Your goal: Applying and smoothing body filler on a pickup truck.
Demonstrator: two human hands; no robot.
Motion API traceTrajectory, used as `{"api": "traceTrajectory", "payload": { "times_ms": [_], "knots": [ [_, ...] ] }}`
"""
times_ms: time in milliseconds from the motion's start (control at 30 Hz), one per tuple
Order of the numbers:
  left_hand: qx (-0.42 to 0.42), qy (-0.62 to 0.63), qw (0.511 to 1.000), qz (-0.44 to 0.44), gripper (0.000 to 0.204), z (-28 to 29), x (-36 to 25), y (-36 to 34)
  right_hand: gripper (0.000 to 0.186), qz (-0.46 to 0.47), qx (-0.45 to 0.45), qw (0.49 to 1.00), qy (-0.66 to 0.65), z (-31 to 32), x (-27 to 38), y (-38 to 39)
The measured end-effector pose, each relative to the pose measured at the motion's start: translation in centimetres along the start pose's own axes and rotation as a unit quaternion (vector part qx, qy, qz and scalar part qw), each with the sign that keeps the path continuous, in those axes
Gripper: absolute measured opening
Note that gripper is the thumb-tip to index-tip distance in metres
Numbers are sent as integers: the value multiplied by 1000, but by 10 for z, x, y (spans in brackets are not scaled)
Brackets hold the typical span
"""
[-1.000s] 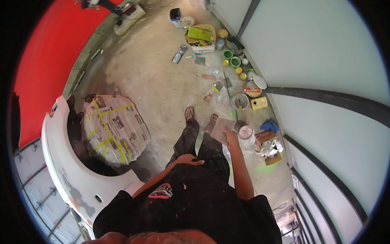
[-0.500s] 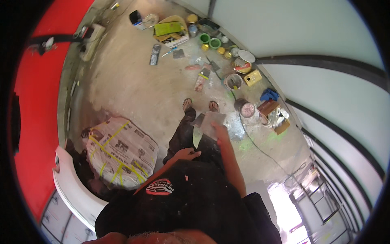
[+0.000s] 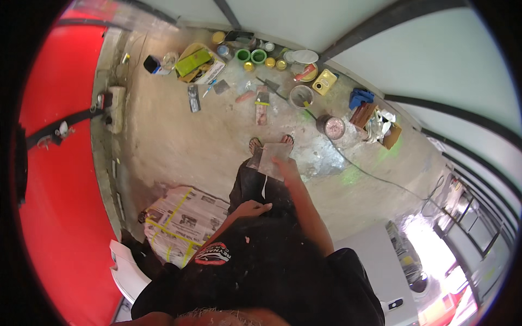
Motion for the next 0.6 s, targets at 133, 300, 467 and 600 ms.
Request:
{"api": "traceTrajectory", "payload": {
  "times_ms": [133,300,467,600],
  "knots": [
    [19,-72,997,10,79,19,-41,-3,41,26,-8,997,-78,38,20,18],
    [139,-124,982,13,77,30,-40,-5,38,124,-41,981,-141,94,21,32],
    [236,30,968,81,66,50,-56,19,36,64,-172,952,-243,105,-21,37],
    [291,-142,945,53,63,85,-31,-1,35,152,-172,884,-407,64,-56,53]
  ]
}}
Point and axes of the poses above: each hand's wrist, its own y-axis away from the middle knuckle, its own z-axis out of the back of the hand, x = y × z, the point moved 10 cm from there along -y, towards the middle knuckle, and after that the axes turned 14 degrees about -z, right-handed, at the moved point
